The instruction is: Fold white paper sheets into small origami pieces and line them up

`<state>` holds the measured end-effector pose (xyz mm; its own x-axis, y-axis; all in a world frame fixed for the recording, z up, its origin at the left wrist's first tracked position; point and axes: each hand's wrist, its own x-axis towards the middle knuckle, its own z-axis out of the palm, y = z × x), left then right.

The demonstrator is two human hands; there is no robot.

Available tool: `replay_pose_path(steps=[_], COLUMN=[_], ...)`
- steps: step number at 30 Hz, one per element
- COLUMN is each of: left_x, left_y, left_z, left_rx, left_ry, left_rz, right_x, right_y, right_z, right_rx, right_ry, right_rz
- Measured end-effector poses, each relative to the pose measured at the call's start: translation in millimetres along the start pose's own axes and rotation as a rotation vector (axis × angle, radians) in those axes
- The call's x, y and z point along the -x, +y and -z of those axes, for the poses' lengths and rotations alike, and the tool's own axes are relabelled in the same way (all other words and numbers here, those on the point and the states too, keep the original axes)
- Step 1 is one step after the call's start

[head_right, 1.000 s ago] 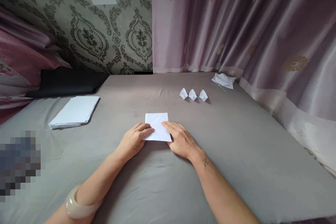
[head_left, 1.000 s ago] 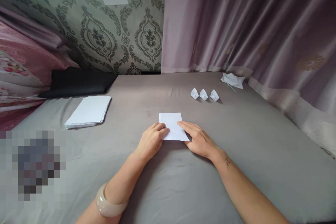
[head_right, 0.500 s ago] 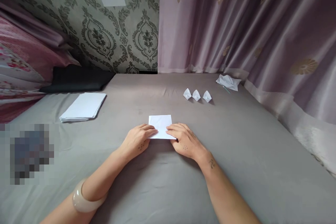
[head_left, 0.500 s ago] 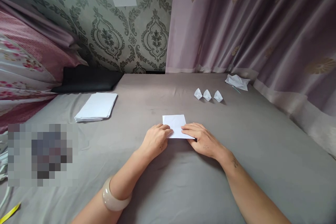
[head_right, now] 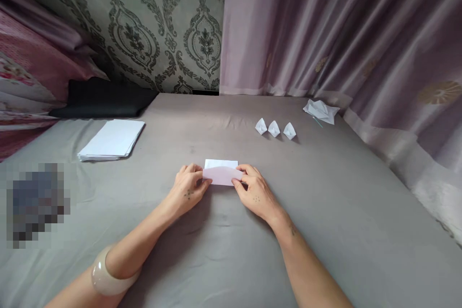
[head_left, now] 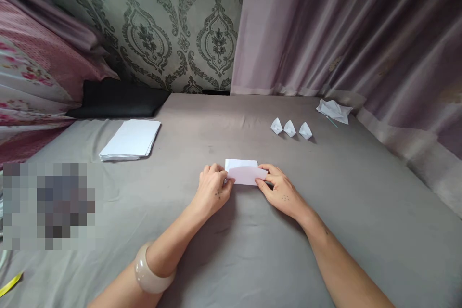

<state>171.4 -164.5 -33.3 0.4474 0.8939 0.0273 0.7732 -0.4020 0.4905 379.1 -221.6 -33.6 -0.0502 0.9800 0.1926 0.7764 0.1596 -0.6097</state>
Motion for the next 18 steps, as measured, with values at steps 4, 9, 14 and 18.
replay_pose_path(steps=[4, 9, 14, 18], left_x=[-2, -4, -4, -4], left_y=[2, -3, -7, -8], left_z=[-2.2, -9.2, -13.6, -12.9], left_rx=[0.027, 0.061, 0.047, 0.006], left_ry=[0.021, 0.076, 0.142, 0.161], left_rz=[0.099, 0.099, 0.075, 0.047], right_x=[-3, -4, -5, -6], right_y=[2, 5, 6, 8], right_z=[-7, -14, -20, -23], right_rx=[-0.015, 0.005, 0.081, 0.155], right_ry=[0.052, 0.108, 0.169, 0.205], right_rz=[-0.074, -0.118, -0.147, -0.113])
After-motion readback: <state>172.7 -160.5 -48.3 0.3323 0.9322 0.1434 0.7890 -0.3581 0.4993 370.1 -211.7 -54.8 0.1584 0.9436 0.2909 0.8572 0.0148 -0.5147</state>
